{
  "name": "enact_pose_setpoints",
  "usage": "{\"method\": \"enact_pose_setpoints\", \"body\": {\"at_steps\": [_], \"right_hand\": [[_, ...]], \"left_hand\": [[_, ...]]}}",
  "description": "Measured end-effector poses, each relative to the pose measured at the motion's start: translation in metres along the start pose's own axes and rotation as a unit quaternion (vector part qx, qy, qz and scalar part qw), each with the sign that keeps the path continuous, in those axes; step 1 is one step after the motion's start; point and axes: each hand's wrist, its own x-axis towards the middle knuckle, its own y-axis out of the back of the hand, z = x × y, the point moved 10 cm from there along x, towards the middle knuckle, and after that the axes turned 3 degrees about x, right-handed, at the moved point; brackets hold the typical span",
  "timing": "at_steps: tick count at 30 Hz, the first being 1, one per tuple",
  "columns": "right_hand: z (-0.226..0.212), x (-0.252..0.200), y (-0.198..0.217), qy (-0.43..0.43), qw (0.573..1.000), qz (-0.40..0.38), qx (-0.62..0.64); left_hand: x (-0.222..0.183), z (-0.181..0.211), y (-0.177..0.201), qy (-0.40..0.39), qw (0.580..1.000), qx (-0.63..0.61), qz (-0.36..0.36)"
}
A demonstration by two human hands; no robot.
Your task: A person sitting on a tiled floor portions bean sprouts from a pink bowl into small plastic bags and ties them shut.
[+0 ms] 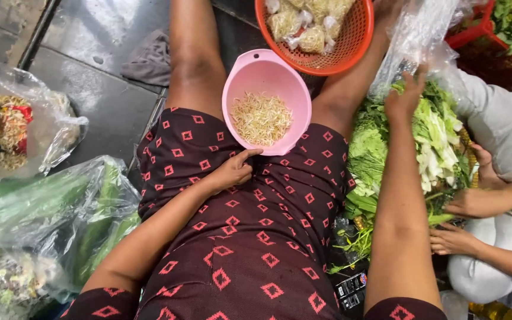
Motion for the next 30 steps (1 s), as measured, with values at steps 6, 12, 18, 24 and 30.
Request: {"method": "enact_pose_setpoints", "body": {"at_steps": [6, 12, 18, 24, 30], "right_hand": [[-0.06, -0.014, -0.076, 0.103, 0.99, -0.06, -0.077], [-0.132, -0.008, -0.1, 0.123, 0.985, -0.118, 0.037], [-0.121, 0.025, -0.16, 0.23, 0.965, -0.13, 0.001], [-0.12, 0.069, -0.199, 0.233, 0.96, -0.131, -0.084], [-0.109, 0.099, -0.241, 0.159, 0.926, -0.193, -0.283]], "left_hand": [[-0.005, 0.011, -0.006, 0.009, 1.0, 0.022, 0.005], [-0.008, 0.006, -0.009, 0.056, 0.998, 0.026, -0.012], [-0.01, 0.01, -0.009, 0.054, 0.998, 0.029, -0.007], [-0.013, 0.012, -0.004, 0.039, 0.999, 0.015, 0.008], [-0.01, 0.012, 0.0, 0.065, 0.997, 0.018, 0.029]]}}
